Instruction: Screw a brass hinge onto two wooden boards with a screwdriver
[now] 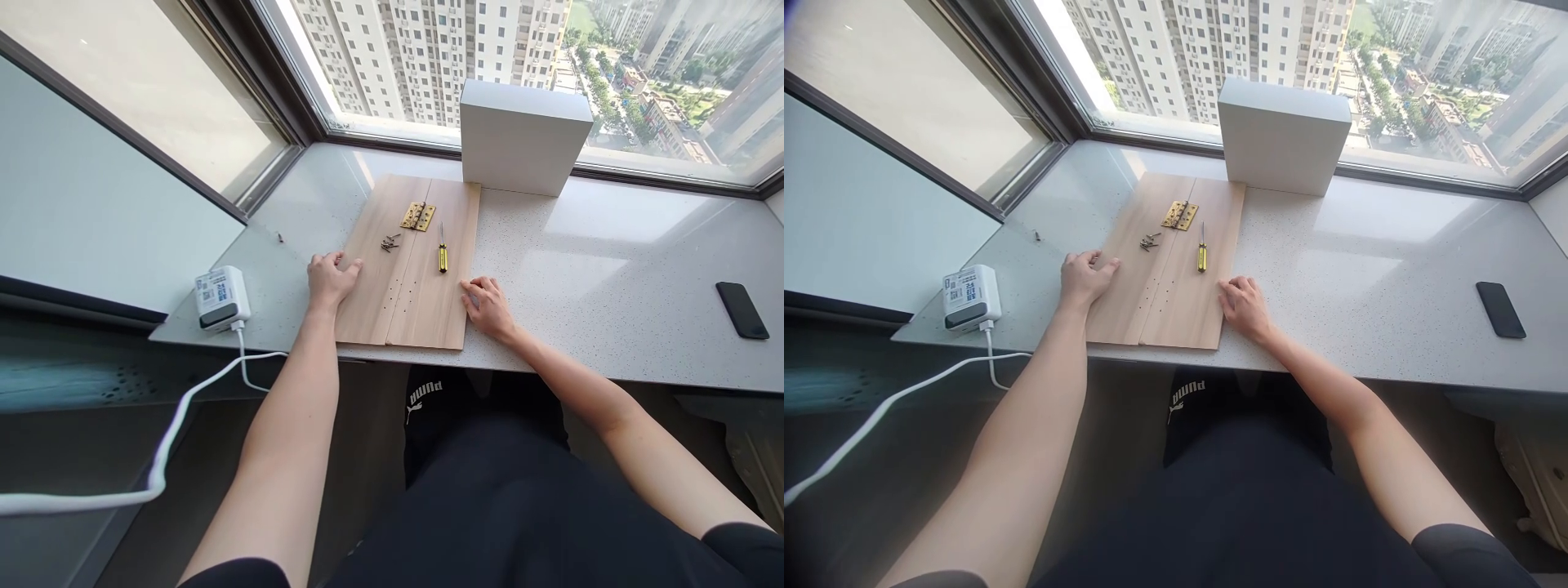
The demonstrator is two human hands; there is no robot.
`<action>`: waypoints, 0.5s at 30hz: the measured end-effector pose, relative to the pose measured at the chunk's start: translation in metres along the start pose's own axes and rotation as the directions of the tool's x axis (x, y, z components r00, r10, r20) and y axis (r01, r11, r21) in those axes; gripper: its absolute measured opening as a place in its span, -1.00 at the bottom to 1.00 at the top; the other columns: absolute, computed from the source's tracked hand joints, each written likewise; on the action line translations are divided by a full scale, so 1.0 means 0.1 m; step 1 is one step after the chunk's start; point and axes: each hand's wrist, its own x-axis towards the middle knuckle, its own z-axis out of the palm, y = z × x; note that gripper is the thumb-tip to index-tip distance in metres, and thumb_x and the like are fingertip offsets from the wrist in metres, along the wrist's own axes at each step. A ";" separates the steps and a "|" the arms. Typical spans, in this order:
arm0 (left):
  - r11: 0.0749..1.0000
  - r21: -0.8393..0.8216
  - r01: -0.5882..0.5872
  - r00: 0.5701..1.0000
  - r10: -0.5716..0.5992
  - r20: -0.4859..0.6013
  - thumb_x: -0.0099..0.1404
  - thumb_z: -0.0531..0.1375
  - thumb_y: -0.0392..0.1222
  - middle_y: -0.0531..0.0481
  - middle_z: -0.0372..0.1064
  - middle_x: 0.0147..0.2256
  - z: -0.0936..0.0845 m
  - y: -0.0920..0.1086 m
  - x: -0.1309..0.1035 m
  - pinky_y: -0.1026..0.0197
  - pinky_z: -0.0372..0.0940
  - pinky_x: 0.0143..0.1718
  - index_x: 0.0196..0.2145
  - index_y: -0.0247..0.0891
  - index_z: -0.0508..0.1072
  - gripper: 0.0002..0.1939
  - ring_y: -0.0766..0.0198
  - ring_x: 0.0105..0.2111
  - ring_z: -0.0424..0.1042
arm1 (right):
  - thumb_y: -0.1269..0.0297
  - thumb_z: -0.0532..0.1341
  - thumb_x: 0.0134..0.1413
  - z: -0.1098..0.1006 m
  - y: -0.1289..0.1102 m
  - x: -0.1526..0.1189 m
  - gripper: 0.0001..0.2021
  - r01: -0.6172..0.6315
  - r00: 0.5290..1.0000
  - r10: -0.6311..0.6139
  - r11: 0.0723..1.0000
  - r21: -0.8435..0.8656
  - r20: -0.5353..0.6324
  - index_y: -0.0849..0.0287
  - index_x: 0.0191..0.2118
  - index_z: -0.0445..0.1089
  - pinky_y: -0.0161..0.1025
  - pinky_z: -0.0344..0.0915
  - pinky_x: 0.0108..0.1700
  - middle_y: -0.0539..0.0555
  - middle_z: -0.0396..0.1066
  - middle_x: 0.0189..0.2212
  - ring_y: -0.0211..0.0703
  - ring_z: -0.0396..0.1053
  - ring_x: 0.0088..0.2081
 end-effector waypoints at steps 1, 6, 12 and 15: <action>1.000 0.014 -0.004 1.000 0.004 0.000 0.58 0.38 -0.14 -0.52 0.50 0.33 0.02 -0.01 -0.01 -0.23 0.31 0.64 0.43 -0.54 0.58 -0.41 -0.38 0.45 0.50 | 0.00 0.43 0.64 0.00 0.02 -0.01 -0.58 0.000 1.000 0.000 1.000 0.006 -0.002 0.08 0.39 0.58 0.18 0.68 0.30 0.24 0.57 0.38 0.10 0.63 0.26; 0.999 0.037 -0.039 0.999 0.038 0.007 0.56 0.37 -0.08 -0.51 0.53 0.30 0.10 -0.02 -0.11 -0.27 0.32 0.64 0.41 -0.51 0.58 -0.39 -0.39 0.44 0.50 | -0.01 0.43 0.64 -0.03 0.11 -0.13 -0.57 -0.013 1.000 0.014 0.999 0.029 -0.012 0.08 0.39 0.57 0.18 0.68 0.29 0.24 0.58 0.37 0.11 0.63 0.25; 0.997 -0.005 -0.074 0.997 0.074 0.027 0.51 0.35 0.00 -0.52 0.49 0.29 0.19 0.03 -0.29 -0.30 0.36 0.60 0.38 -0.50 0.59 -0.35 -0.44 0.41 0.49 | -0.01 0.43 0.64 -0.18 0.24 -0.36 -0.57 -0.027 0.999 0.028 0.999 0.029 -0.030 0.08 0.39 0.57 0.17 0.69 0.28 0.24 0.58 0.37 0.10 0.63 0.24; 0.995 -0.019 -0.099 0.994 0.100 0.043 0.51 0.36 0.02 -0.49 0.50 0.26 0.25 0.10 -0.41 -0.33 0.38 0.58 0.37 -0.46 0.60 -0.36 -0.44 0.37 0.51 | -0.01 0.43 0.64 -0.29 0.34 -0.48 -0.57 -0.036 0.998 0.037 0.999 0.021 -0.047 0.08 0.39 0.58 0.17 0.68 0.29 0.24 0.58 0.37 0.10 0.63 0.25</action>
